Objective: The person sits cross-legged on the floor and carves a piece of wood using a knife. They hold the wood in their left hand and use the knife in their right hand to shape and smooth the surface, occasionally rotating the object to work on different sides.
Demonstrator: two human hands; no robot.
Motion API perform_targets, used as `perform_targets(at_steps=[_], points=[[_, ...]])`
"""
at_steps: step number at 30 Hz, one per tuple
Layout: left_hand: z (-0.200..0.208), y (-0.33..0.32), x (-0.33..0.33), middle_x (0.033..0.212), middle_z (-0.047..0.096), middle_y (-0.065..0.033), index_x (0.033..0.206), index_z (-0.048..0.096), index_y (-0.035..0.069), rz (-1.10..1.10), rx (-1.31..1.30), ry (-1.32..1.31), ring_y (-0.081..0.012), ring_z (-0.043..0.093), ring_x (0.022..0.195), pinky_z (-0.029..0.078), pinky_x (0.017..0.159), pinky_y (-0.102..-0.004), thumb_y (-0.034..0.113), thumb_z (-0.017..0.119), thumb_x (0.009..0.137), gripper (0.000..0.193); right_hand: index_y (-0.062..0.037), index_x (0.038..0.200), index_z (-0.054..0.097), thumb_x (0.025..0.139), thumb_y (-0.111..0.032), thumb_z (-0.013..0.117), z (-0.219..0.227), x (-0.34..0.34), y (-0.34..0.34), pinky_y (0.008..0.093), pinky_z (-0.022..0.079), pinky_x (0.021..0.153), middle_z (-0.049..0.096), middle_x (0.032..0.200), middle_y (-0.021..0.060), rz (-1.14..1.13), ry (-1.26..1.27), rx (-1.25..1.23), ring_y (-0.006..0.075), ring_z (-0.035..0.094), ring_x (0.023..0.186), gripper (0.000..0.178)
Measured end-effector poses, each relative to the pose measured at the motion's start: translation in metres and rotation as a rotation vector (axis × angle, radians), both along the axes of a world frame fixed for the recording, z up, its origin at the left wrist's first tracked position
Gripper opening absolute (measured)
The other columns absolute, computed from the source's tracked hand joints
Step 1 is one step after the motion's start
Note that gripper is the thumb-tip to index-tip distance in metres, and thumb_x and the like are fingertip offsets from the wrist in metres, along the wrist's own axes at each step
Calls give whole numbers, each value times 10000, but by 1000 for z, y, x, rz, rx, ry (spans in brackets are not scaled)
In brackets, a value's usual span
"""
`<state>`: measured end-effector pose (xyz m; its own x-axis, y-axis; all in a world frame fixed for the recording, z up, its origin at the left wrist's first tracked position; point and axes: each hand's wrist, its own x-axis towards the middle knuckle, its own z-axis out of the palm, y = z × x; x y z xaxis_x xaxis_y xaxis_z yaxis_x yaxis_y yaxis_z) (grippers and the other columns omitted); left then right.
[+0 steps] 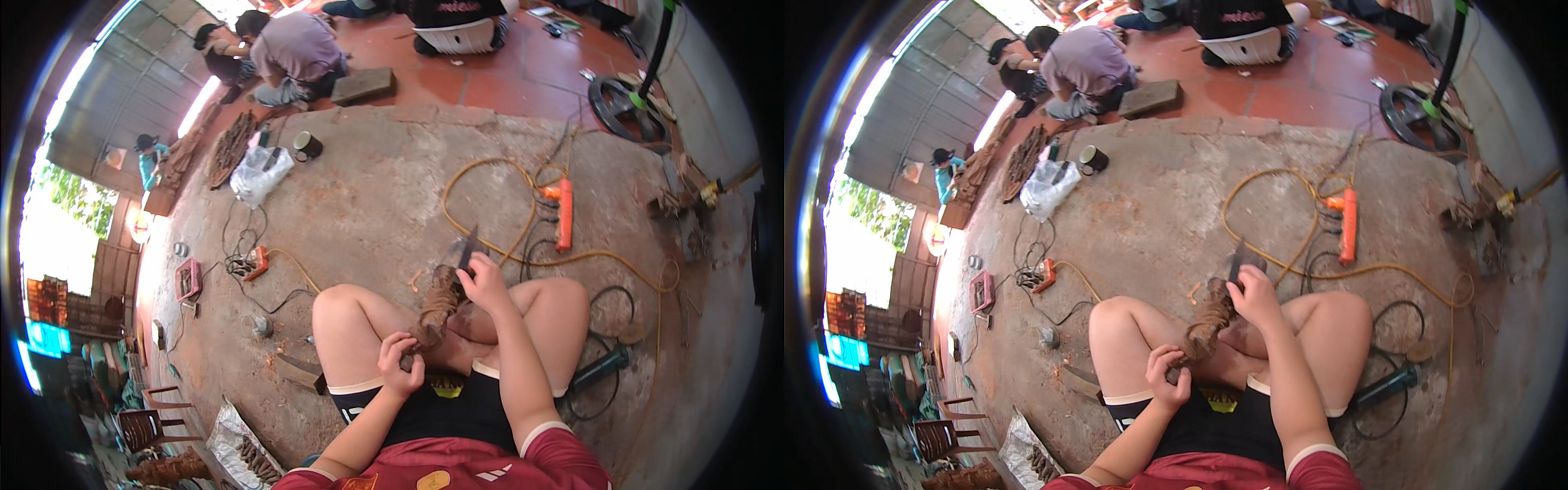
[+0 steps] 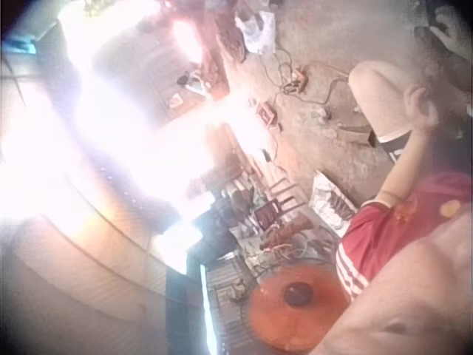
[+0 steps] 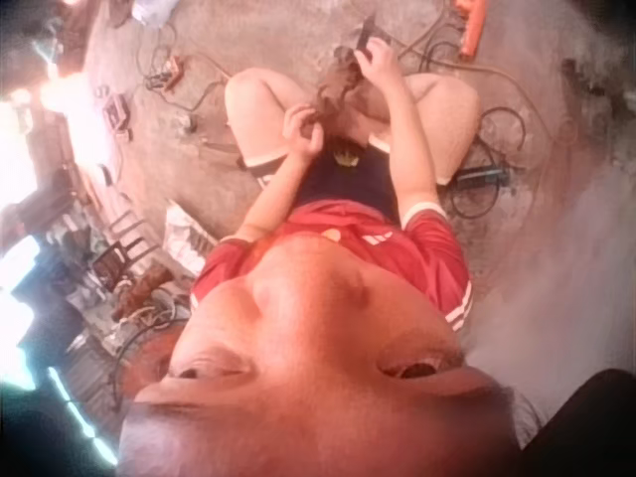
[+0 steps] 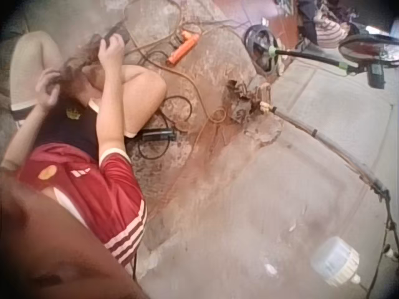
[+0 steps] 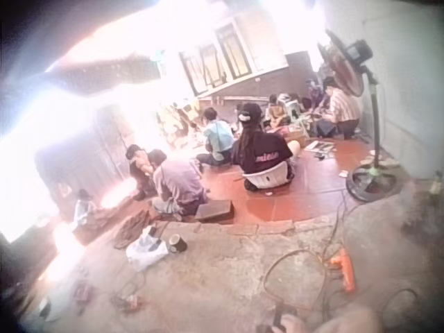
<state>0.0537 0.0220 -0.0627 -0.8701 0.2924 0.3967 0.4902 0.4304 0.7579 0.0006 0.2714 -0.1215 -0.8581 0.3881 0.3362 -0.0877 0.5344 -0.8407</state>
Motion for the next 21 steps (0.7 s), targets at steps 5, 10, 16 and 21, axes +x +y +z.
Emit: perform_targets(at_steps=[5,10,16,21], points=[[-3,-2,-1,1042,625,-203,966,649,-18,-8,17,1,-337,643,923,536,814,-381,-6,623,692,275,17,663,615,782,-185,787,8,14,11,318,517,577,678,658,105,41,-335,-450,196,667,602,290],[-3,-3,-1,1046,623,-202,969,648,-21,-8,15,20,-329,643,918,539,804,-371,-10,623,694,277,16,723,609,797,-86,795,20,22,21,272,538,549,690,707,101,49,-318,-780,148,676,598,225],[-4,-2,2,1058,620,-203,970,648,-22,-5,34,-11,-321,644,919,542,795,-363,-20,620,700,271,0,808,580,793,-16,793,14,24,25,252,570,548,659,735,82,59,-274,-924,141,653,589,214],[-3,-1,1,1052,623,-207,968,648,-19,-11,27,1,-332,644,924,542,802,-376,-16,627,701,267,-6,915,586,808,28,755,8,25,25,251,566,538,637,762,58,82,-110,-1054,136,657,646,203]])
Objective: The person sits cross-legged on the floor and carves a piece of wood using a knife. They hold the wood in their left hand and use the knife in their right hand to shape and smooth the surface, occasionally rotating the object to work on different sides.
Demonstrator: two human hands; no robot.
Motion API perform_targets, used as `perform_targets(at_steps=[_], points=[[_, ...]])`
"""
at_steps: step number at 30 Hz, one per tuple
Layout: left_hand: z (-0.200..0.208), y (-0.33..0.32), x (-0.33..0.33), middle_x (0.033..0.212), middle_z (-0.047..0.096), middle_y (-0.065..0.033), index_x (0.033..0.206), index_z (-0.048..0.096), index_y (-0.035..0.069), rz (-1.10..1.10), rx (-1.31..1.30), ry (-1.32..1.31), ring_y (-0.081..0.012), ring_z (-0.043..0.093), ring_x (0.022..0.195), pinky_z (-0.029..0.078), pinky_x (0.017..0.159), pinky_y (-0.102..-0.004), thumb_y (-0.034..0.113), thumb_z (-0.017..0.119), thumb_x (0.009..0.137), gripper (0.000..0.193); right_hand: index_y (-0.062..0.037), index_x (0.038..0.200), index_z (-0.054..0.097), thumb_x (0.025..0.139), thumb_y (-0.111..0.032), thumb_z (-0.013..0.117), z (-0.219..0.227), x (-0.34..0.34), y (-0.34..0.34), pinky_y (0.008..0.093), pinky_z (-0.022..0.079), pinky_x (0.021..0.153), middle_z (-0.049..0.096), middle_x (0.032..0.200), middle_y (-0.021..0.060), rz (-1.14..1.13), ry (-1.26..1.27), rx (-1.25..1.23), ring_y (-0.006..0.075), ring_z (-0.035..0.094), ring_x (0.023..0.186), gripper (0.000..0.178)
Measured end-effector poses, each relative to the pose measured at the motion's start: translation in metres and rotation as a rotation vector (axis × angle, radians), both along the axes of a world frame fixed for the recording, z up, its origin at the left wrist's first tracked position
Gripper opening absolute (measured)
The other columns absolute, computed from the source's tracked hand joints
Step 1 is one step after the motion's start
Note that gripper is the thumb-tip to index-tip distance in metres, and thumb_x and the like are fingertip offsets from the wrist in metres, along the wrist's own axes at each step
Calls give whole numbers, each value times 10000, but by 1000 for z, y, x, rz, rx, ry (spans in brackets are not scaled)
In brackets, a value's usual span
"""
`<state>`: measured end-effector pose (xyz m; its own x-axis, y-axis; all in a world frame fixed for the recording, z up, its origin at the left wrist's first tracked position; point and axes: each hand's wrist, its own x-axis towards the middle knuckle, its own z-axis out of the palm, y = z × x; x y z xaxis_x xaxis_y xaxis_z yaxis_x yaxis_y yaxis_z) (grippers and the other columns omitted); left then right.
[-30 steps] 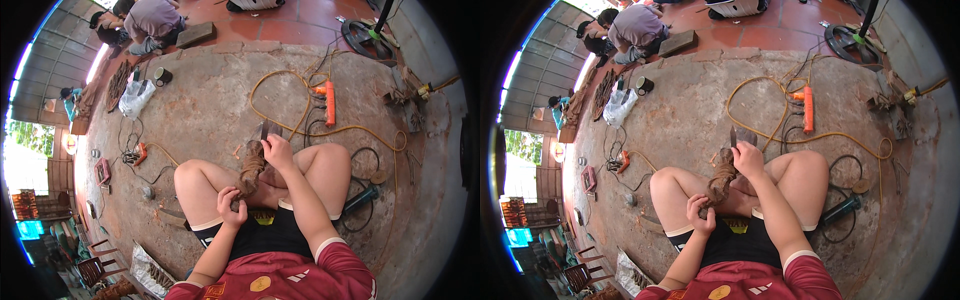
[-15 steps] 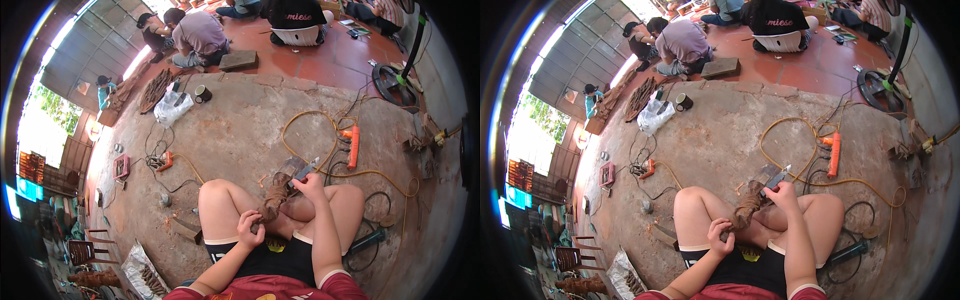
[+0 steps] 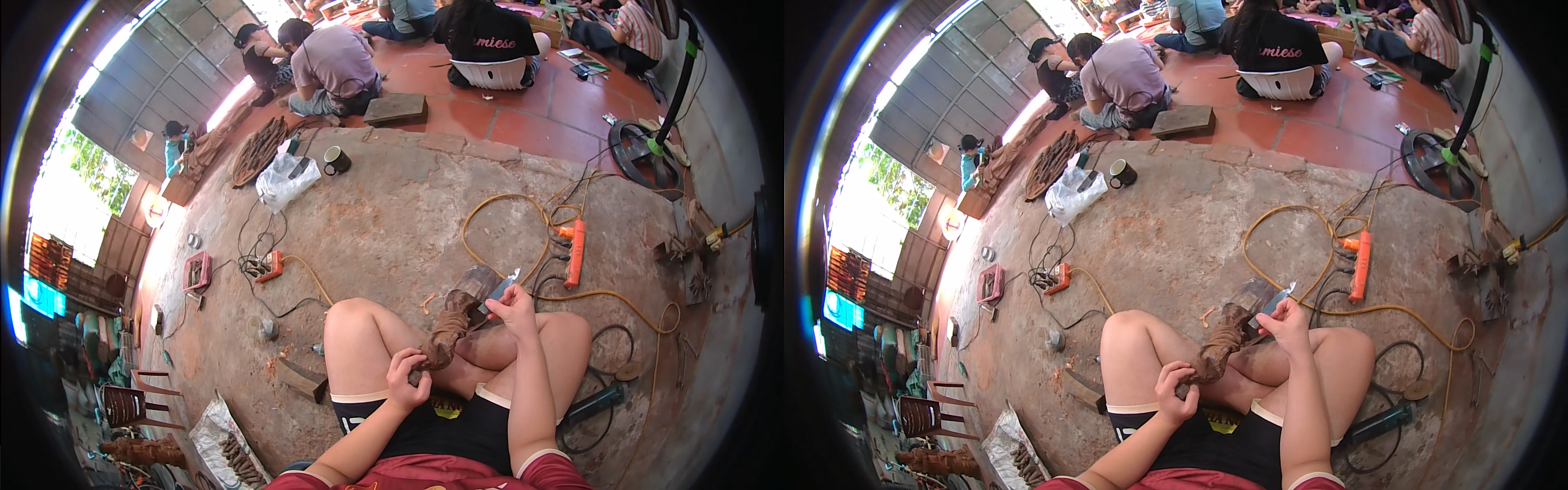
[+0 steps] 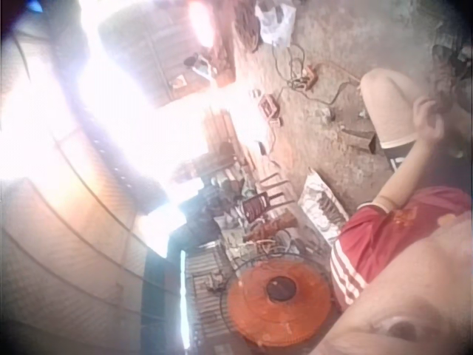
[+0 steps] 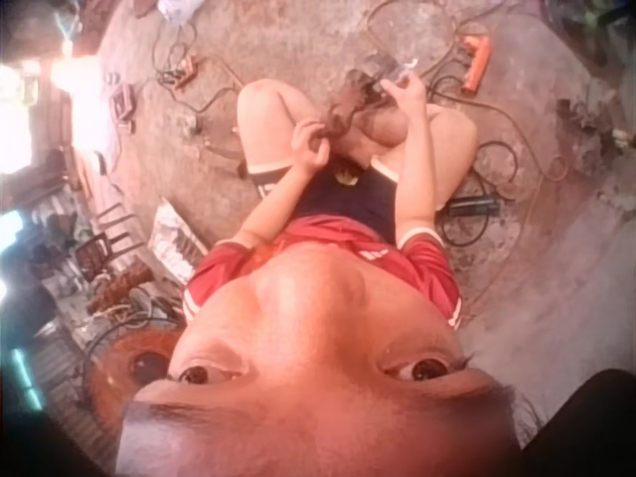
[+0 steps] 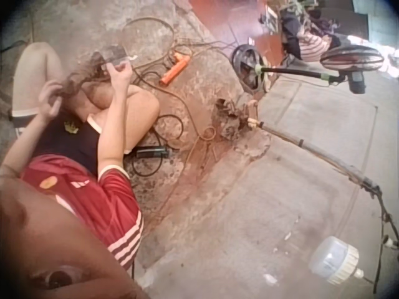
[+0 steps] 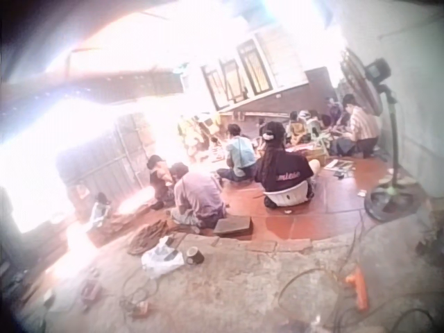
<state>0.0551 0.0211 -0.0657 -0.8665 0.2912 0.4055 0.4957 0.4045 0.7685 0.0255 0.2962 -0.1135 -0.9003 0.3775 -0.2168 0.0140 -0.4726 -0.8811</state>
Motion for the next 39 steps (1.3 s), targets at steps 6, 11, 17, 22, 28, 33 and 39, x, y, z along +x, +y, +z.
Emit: perform_targets(at_steps=[6,11,17,22,28,33,39], points=[[3,-3,-1,1039,627,-211,969,649,-15,7,4,-11,-345,642,932,539,818,-392,-9,632,700,270,30,1175,602,917,-30,604,18,2,8,272,577,654,697,911,113,-40,82,-264,194,703,795,265],[3,-3,0,1033,628,-213,965,650,-13,13,1,-3,-346,642,935,536,823,-390,-4,629,700,265,0,1193,588,969,-98,571,37,5,5,283,567,729,709,1012,157,-141,185,-453,208,702,894,246],[0,2,-1,1033,632,-213,963,653,-10,6,-8,-16,-341,639,947,525,845,-395,5,616,693,274,-70,1006,540,995,-221,619,9,-1,16,235,420,526,711,952,167,-291,180,-443,134,595,653,171],[1,1,1,1041,633,-208,974,651,-12,18,-38,-27,-346,627,964,507,877,-405,19,624,689,288,-73,953,574,993,-306,624,16,-6,4,220,316,392,695,718,121,-338,20,-331,93,496,438,242],[3,2,0,1040,631,-212,973,649,-13,13,-36,-31,-351,624,973,503,884,-409,23,627,690,286,-21,930,653,983,-322,642,16,-10,-9,216,325,403,661,641,89,-269,-83,-138,65,480,437,306],[2,1,-1,1039,631,-214,971,649,-17,8,-39,-23,-351,623,969,503,882,-408,19,621,686,288,2,919,657,980,-298,651,3,-17,-22,211,343,428,635,616,56,-273,-111,-38,58,466,445,306],[1,1,-1,1035,631,-216,965,649,-18,14,-30,-22,-352,625,962,504,880,-411,18,619,684,286,-16,827,684,960,-305,677,-7,-19,-32,222,375,452,618,608,17,-203,-107,106,54,500,483,318]])
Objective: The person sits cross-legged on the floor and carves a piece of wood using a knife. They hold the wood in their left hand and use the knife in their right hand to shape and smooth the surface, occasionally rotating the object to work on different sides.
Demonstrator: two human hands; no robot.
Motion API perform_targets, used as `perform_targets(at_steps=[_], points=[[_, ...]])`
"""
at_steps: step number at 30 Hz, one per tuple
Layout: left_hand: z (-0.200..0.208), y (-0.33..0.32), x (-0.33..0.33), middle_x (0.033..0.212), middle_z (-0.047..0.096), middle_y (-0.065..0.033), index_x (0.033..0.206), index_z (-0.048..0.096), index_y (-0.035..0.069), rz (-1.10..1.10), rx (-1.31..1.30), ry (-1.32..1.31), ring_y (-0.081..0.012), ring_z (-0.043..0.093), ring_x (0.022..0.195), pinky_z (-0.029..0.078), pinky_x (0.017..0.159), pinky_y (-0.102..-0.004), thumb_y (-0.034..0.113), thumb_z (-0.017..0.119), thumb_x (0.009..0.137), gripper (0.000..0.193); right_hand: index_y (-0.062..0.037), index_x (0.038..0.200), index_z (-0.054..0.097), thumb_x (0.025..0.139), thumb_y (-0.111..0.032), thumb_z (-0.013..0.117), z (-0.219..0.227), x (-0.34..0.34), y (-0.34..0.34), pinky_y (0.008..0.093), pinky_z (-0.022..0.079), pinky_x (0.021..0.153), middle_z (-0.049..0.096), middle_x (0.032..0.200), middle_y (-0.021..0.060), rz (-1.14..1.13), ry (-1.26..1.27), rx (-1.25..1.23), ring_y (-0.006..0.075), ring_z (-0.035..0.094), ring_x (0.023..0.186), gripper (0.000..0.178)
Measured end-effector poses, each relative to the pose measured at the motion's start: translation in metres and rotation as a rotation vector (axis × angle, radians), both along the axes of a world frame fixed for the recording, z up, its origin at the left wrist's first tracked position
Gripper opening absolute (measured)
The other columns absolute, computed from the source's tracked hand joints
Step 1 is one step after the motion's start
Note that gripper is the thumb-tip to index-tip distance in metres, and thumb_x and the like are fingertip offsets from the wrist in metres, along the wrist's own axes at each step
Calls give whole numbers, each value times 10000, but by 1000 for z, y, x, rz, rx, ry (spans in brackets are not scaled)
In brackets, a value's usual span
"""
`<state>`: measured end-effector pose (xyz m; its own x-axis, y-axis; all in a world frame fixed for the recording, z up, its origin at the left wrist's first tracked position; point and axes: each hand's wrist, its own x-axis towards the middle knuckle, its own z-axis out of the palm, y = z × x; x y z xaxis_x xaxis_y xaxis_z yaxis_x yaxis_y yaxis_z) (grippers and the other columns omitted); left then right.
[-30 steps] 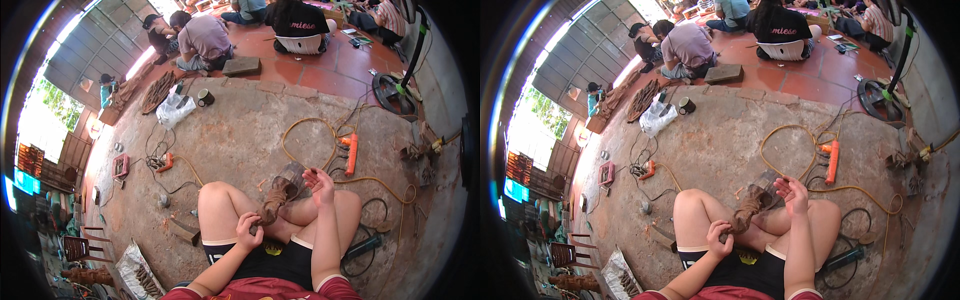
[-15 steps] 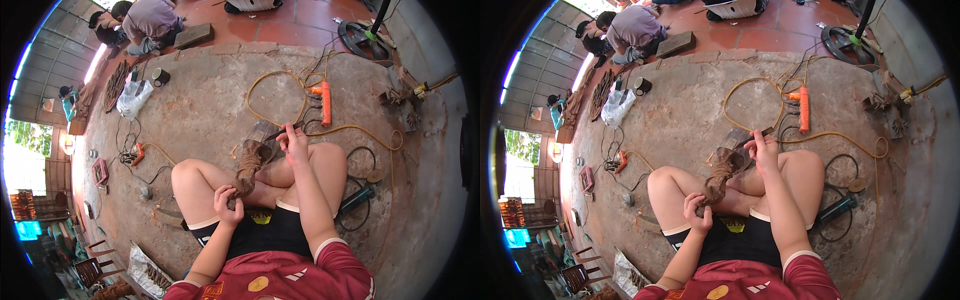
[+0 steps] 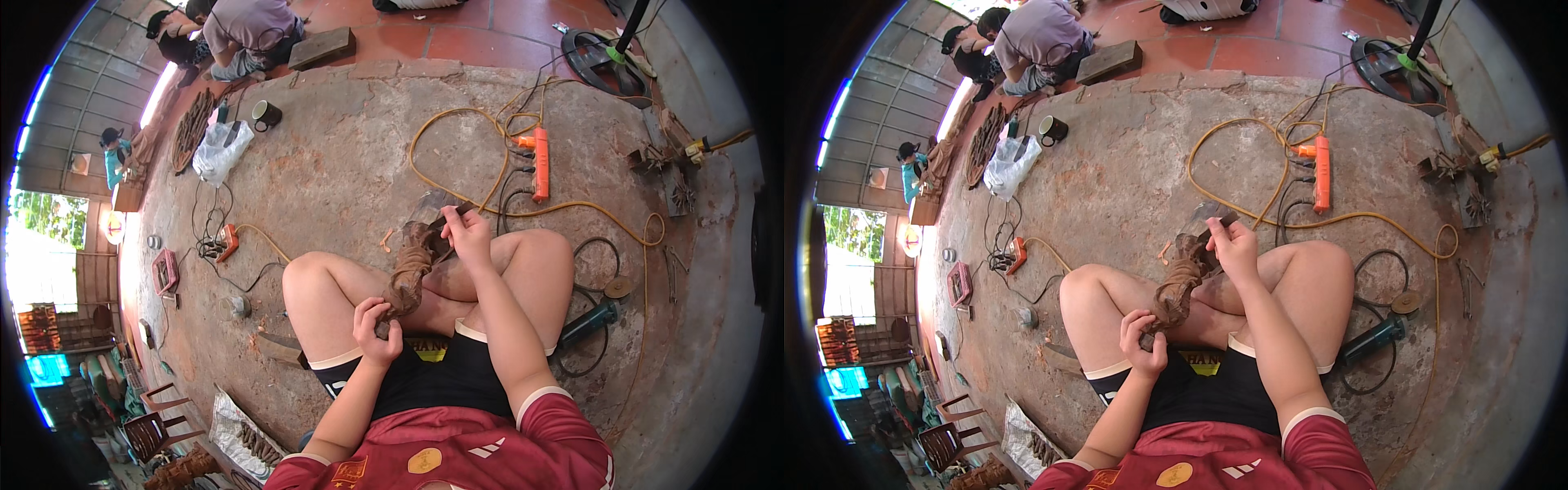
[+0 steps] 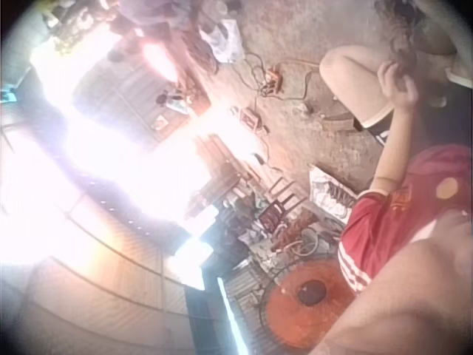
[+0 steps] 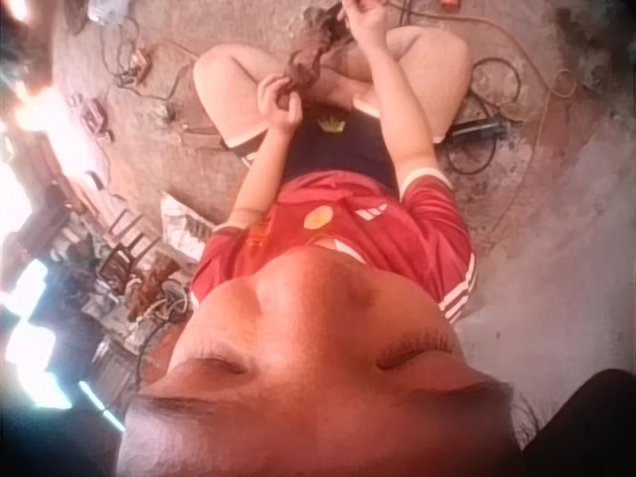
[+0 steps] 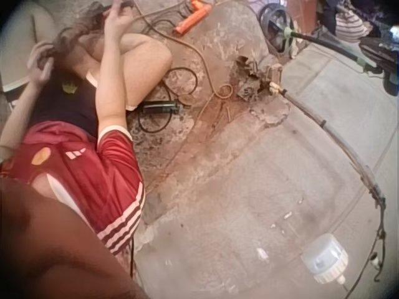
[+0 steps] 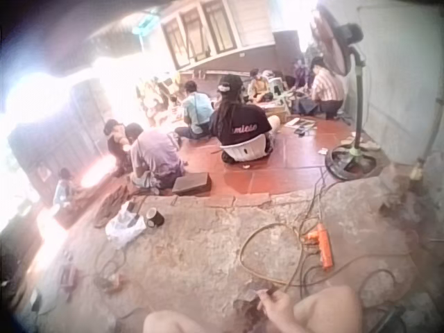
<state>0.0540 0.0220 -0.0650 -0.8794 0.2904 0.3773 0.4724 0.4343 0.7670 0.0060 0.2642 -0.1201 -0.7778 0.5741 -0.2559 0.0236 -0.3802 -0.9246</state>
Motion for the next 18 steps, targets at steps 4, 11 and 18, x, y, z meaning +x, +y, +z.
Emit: perform_targets(at_steps=[4,11,18], points=[[2,2,1,1030,631,-217,960,649,-18,3,1,-11,-351,626,960,505,878,-412,16,620,682,282,-38,792,716,867,-241,746,-10,4,-5,306,488,569,671,696,47,56,-73,530,164,619,597,219],[2,1,0,1038,629,-216,964,648,-14,-4,7,-6,-352,625,961,504,877,-413,13,626,680,286,-37,807,723,772,-167,776,-13,5,-3,383,521,649,691,777,114,92,-35,801,298,657,689,145],[2,1,0,1036,627,-216,965,645,-13,-4,12,-9,-348,627,956,506,875,-411,5,622,681,286,-34,819,713,799,-169,776,-15,2,-4,354,498,595,678,711,101,91,-68,738,232,635,618,150]])
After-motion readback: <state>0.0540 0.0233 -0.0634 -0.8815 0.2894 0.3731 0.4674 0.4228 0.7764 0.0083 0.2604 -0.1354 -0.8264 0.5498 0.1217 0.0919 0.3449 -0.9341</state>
